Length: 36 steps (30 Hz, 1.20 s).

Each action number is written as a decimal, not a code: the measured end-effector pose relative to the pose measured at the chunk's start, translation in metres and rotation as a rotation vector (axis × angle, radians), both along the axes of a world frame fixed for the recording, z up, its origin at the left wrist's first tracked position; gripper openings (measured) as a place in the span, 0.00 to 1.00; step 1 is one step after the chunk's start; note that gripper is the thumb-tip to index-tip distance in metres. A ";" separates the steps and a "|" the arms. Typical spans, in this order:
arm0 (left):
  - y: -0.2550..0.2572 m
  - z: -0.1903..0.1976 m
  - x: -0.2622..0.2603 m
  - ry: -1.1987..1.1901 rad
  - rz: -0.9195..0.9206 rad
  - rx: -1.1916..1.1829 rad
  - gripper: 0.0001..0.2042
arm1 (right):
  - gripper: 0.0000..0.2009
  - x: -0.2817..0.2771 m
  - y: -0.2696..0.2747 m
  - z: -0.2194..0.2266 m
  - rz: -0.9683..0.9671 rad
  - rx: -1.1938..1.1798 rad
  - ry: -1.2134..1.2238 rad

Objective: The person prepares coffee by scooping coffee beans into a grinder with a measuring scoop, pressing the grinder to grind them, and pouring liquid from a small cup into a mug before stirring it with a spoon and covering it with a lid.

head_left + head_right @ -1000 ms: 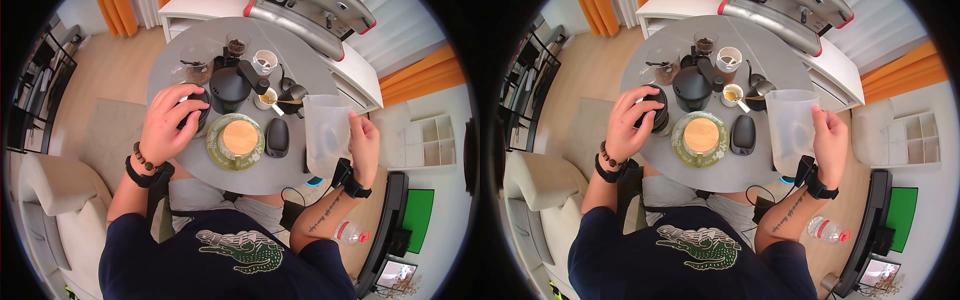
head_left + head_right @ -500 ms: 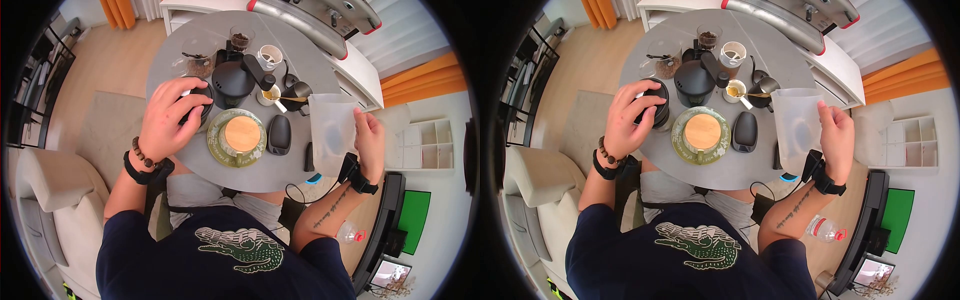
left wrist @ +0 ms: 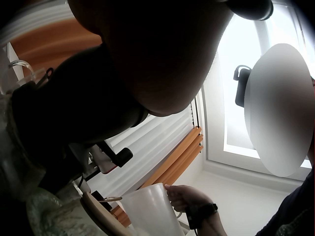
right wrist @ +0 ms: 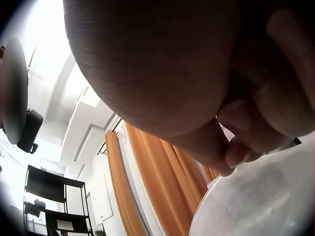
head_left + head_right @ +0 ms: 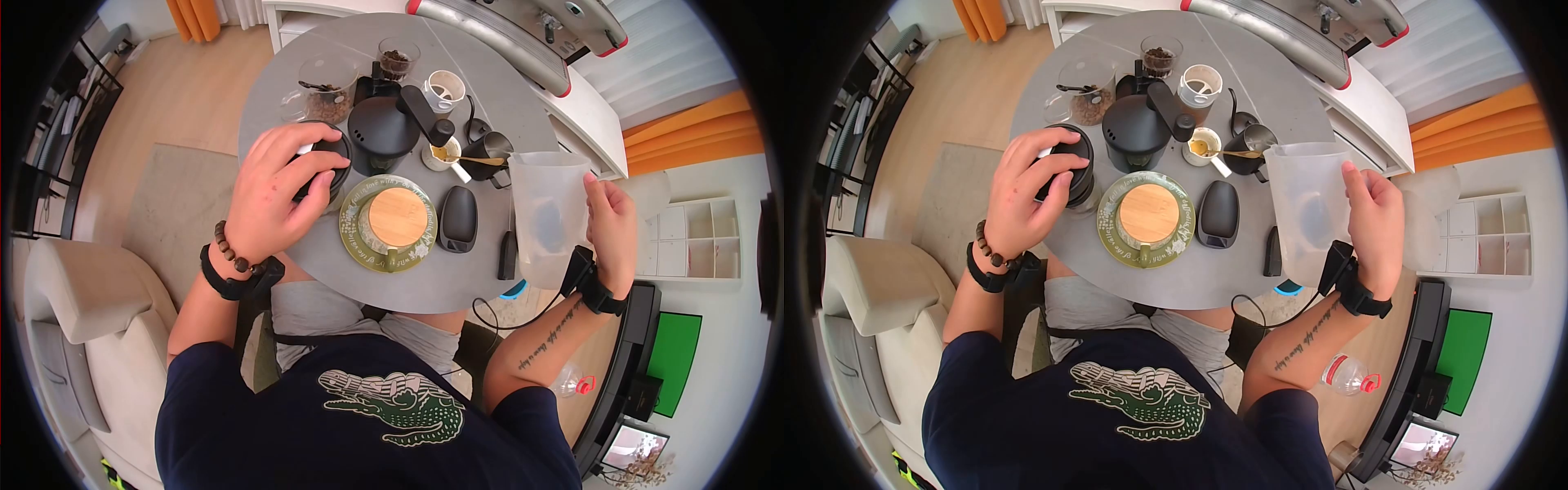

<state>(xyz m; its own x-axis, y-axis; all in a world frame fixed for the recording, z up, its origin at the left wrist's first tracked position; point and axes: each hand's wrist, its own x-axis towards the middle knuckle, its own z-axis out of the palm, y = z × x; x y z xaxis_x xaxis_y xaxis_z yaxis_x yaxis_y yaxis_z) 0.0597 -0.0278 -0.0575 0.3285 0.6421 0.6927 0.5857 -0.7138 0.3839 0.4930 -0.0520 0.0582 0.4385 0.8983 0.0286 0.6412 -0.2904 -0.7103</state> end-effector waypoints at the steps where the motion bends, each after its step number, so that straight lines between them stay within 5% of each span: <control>1: 0.000 -0.001 0.000 -0.001 -0.001 -0.001 0.09 | 0.25 -0.001 0.000 0.000 -0.001 -0.001 -0.001; 36: 0.002 -0.001 -0.001 0.030 -0.006 -0.024 0.11 | 0.25 -0.002 -0.001 0.007 -0.016 -0.025 -0.029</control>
<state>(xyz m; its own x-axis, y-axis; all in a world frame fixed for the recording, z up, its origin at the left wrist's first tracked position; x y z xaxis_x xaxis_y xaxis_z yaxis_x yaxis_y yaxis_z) 0.0590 -0.0260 -0.0589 0.3524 0.6566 0.6668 0.5930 -0.7079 0.3837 0.4915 -0.0529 0.0651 0.4523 0.8917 0.0192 0.6566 -0.3183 -0.6838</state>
